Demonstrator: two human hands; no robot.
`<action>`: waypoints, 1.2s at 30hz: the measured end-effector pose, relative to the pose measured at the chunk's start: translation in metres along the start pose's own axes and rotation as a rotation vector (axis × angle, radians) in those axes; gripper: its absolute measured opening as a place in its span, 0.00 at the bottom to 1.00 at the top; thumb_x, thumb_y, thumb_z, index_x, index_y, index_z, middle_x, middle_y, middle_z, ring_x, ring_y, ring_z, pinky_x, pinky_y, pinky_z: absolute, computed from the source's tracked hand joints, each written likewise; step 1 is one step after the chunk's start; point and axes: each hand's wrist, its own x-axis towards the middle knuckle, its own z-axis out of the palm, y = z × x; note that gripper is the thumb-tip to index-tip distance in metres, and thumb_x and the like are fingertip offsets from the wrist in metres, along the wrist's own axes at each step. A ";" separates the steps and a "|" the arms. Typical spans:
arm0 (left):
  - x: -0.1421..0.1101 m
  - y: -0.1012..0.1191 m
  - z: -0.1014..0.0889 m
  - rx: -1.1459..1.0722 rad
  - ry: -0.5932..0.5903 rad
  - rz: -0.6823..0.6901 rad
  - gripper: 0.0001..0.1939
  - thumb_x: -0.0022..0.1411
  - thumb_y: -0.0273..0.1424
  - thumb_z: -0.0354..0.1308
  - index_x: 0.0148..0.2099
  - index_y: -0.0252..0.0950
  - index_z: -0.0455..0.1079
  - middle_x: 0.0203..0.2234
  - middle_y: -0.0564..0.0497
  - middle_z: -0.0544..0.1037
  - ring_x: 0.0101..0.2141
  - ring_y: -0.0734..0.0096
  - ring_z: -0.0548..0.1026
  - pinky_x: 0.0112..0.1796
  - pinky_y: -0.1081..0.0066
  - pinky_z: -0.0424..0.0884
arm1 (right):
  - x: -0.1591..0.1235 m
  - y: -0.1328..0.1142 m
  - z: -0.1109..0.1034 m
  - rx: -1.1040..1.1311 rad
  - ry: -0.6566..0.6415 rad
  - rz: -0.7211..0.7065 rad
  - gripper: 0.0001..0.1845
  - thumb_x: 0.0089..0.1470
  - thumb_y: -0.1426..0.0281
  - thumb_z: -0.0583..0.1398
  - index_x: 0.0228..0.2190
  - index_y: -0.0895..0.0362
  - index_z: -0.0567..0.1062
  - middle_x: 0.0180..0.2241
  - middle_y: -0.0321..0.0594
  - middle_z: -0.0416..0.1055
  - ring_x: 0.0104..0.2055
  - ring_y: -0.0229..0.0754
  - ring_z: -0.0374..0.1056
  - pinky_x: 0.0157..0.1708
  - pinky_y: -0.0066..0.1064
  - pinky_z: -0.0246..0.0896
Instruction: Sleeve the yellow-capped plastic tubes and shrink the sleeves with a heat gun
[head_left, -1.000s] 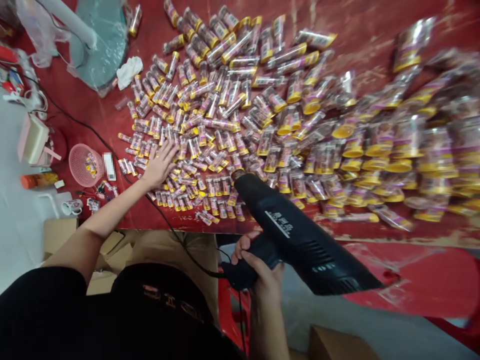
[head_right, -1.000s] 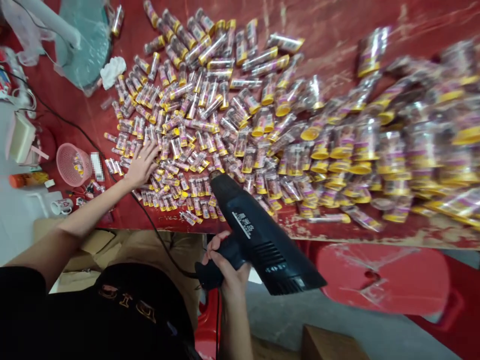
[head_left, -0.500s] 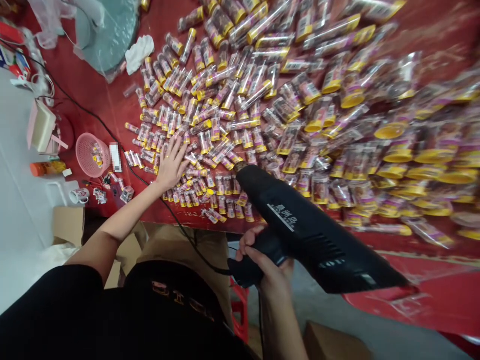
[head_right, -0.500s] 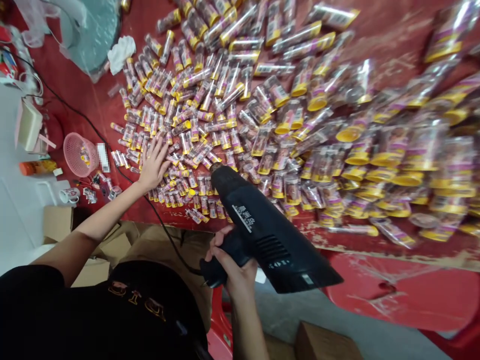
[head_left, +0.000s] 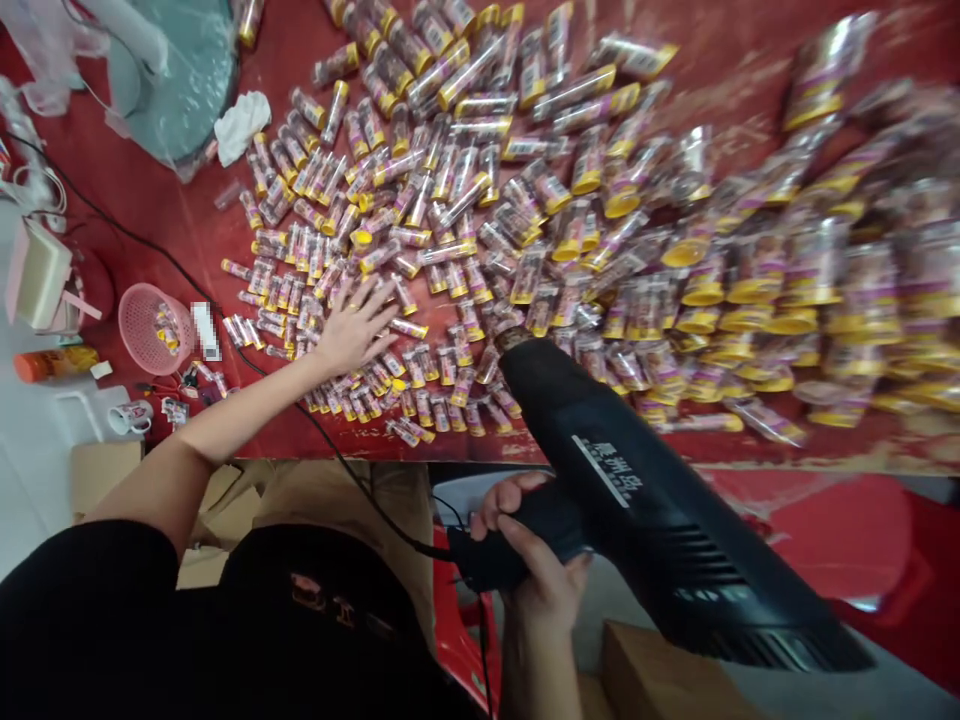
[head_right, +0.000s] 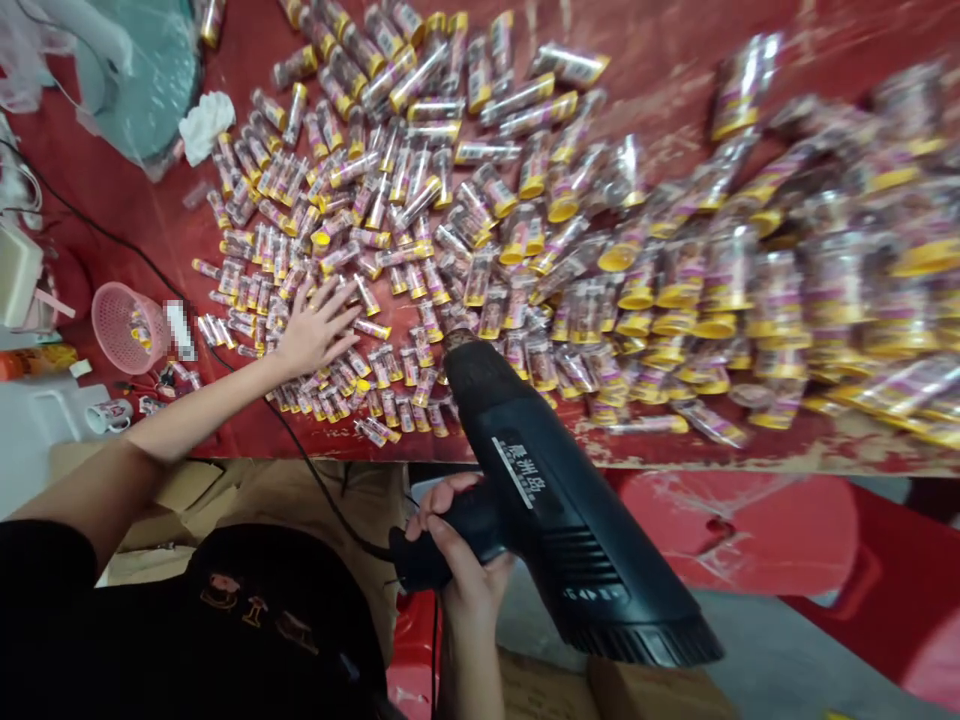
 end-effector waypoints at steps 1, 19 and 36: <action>0.006 0.000 -0.005 0.012 0.023 -0.016 0.29 0.75 0.50 0.44 0.68 0.43 0.68 0.72 0.42 0.64 0.75 0.48 0.52 0.72 0.37 0.35 | 0.002 0.000 -0.001 0.005 -0.006 -0.019 0.21 0.44 0.69 0.71 0.39 0.52 0.71 0.31 0.31 0.64 0.26 0.33 0.64 0.24 0.26 0.65; 0.125 -0.010 -0.005 -0.059 0.048 0.052 0.38 0.74 0.56 0.37 0.77 0.44 0.53 0.75 0.45 0.56 0.76 0.53 0.49 0.73 0.44 0.31 | 0.076 -0.055 0.025 0.060 0.045 -0.271 0.22 0.36 0.74 0.71 0.36 0.55 0.74 0.27 0.31 0.69 0.23 0.35 0.65 0.20 0.28 0.66; 0.034 -0.029 -0.011 -0.228 0.212 -0.115 0.33 0.78 0.49 0.36 0.77 0.43 0.50 0.76 0.42 0.52 0.76 0.57 0.45 0.72 0.44 0.39 | 0.067 -0.046 0.042 -0.156 0.038 -0.146 0.22 0.41 0.71 0.74 0.38 0.55 0.74 0.30 0.30 0.72 0.21 0.34 0.68 0.21 0.29 0.66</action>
